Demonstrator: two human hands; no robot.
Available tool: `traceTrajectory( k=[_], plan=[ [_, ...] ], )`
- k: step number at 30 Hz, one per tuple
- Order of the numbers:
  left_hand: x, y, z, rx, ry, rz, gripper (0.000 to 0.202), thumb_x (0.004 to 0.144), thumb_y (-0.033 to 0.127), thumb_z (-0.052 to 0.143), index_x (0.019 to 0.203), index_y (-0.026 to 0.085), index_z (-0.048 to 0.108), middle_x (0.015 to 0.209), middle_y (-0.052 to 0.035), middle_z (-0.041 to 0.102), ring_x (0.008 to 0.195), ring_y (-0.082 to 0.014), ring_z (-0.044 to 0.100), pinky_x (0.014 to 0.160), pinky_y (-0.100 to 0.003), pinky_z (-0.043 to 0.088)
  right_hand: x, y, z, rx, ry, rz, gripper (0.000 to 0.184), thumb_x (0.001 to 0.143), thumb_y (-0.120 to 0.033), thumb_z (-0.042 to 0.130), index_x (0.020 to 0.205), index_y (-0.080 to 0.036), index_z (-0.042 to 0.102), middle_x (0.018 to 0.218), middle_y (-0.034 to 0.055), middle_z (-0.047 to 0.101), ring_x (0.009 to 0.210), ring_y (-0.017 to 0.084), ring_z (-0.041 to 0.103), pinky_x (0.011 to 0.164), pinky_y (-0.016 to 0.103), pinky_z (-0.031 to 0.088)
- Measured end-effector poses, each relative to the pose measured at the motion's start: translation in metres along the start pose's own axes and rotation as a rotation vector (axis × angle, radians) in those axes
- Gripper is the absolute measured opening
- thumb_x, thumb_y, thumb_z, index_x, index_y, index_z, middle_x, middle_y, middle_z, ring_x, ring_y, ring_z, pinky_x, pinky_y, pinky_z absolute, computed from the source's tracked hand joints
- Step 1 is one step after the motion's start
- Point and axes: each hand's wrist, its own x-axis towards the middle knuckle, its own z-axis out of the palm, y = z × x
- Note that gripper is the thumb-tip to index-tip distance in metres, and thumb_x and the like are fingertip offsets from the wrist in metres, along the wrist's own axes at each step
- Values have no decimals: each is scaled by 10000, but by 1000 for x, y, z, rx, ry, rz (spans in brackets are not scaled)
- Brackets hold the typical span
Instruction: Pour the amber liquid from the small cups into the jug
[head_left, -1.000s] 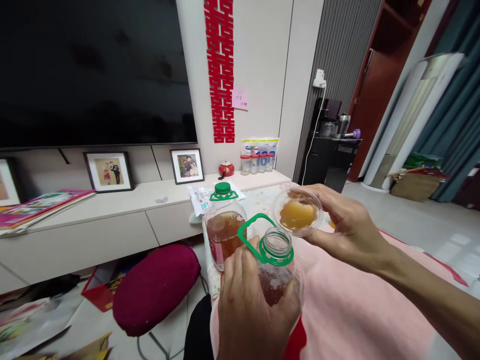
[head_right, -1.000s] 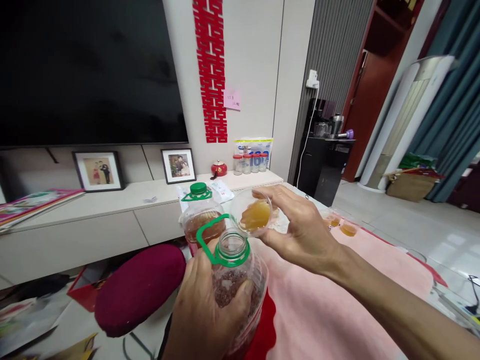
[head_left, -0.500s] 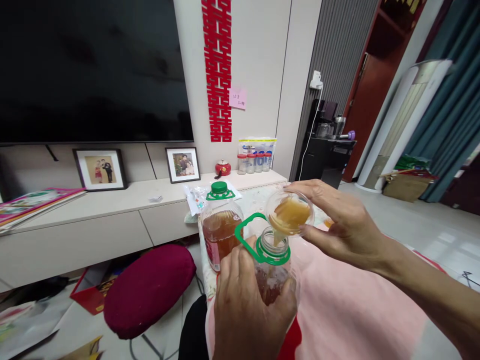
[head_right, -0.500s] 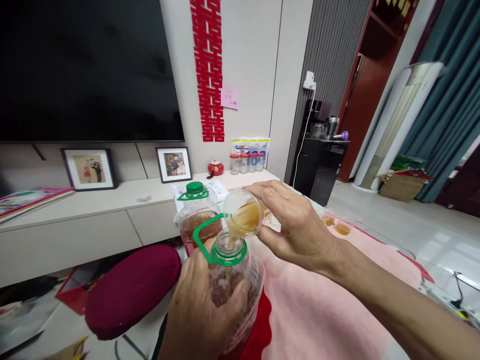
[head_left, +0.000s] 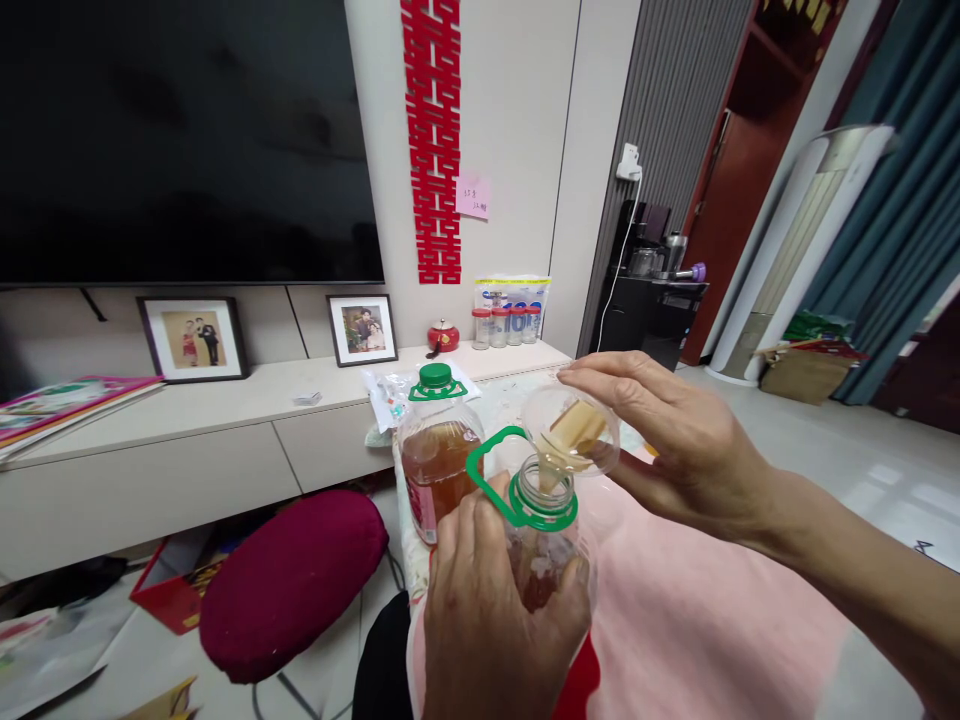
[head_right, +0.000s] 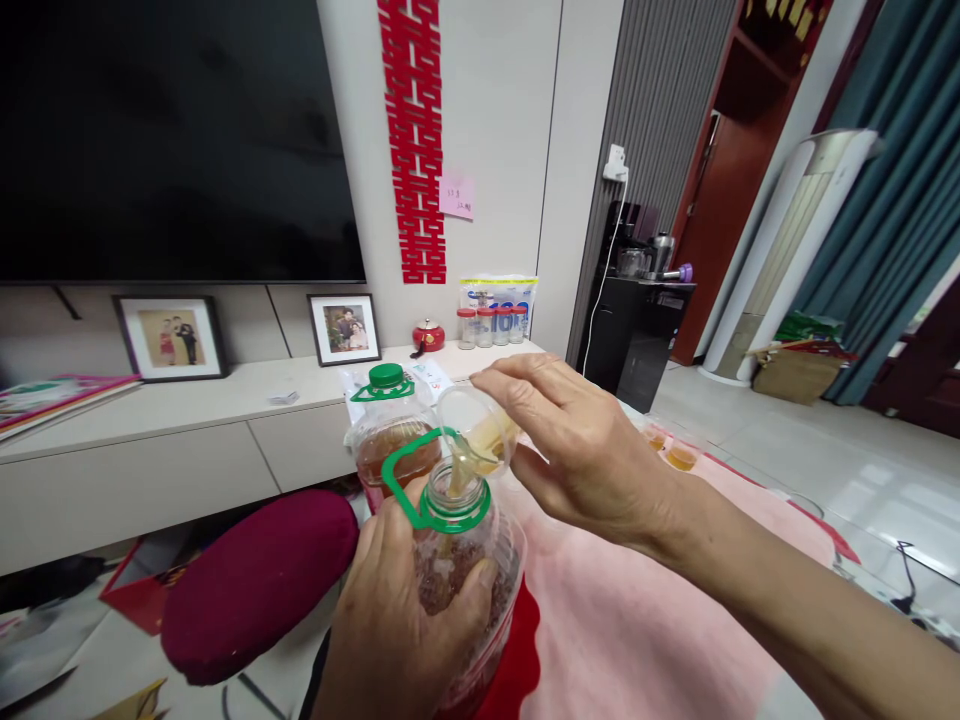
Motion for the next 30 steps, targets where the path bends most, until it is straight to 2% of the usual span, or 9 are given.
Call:
traceTrajectory(
  k=[4,8,12,15,18,22,24,26,30],
  plan=[
    [0,-3,1,-29,23,16,226,820,369,554,973,232,460,999,-62,592,976,-275,572,876,-473,515,4,-2,-2,-59,-7,-48,426,858,-11,642,1283,17,624,1228,243,669,1166,272,624,1034,415,544],
    [2,-11,1,41,24,111,424,810,385,588,1190,230,479,984,-55,620,899,-259,616,781,-442,565,10,-6,-4,-106,6,-110,344,895,-6,623,1236,30,649,1183,246,690,1127,289,643,1010,447,552],
    [5,-15,0,34,40,122,598,804,408,618,1345,246,423,1011,-63,652,903,-268,652,765,-456,595,13,-11,-5,-187,10,-147,314,917,19,595,1223,24,663,1202,244,698,1179,330,637,1023,488,549],
    [6,-17,-1,53,26,190,641,792,413,636,1365,263,393,1013,-69,666,850,-256,666,704,-440,616,15,-13,-7,-229,-8,-183,321,916,53,564,1219,26,667,1204,236,702,1192,339,641,1048,496,545],
    [7,-17,0,73,69,210,625,773,373,632,1340,267,392,1021,-78,669,839,-251,670,696,-439,627,16,-14,-8,-259,-11,-231,357,909,56,561,1253,24,653,1240,244,696,1222,363,634,1069,527,531],
    [7,-17,0,74,108,233,498,771,363,652,1214,260,449,907,-35,648,807,-237,666,674,-409,613,17,-17,-8,-284,-14,-245,359,912,40,557,1254,4,656,1264,243,697,1245,375,625,1099,558,499],
    [7,-18,-1,89,103,234,427,779,359,642,1155,254,468,878,-25,641,796,-238,667,659,-398,599,17,-19,-8,-232,-13,-198,341,926,18,548,1248,0,656,1260,244,695,1233,353,629,1088,536,506],
    [7,-21,-3,121,88,239,417,791,393,637,1143,242,472,875,-29,644,789,-251,672,633,-389,577,14,-17,-9,-101,-21,-88,346,935,-32,578,1276,-11,637,1263,239,686,1207,308,640,1053,476,533],
    [8,-20,-6,122,40,204,481,827,495,616,1190,212,477,848,-29,624,805,-268,669,688,-396,568,-10,-4,-7,243,23,292,499,852,-242,801,1312,-151,632,1223,130,701,1133,247,666,964,415,565]
  ],
)
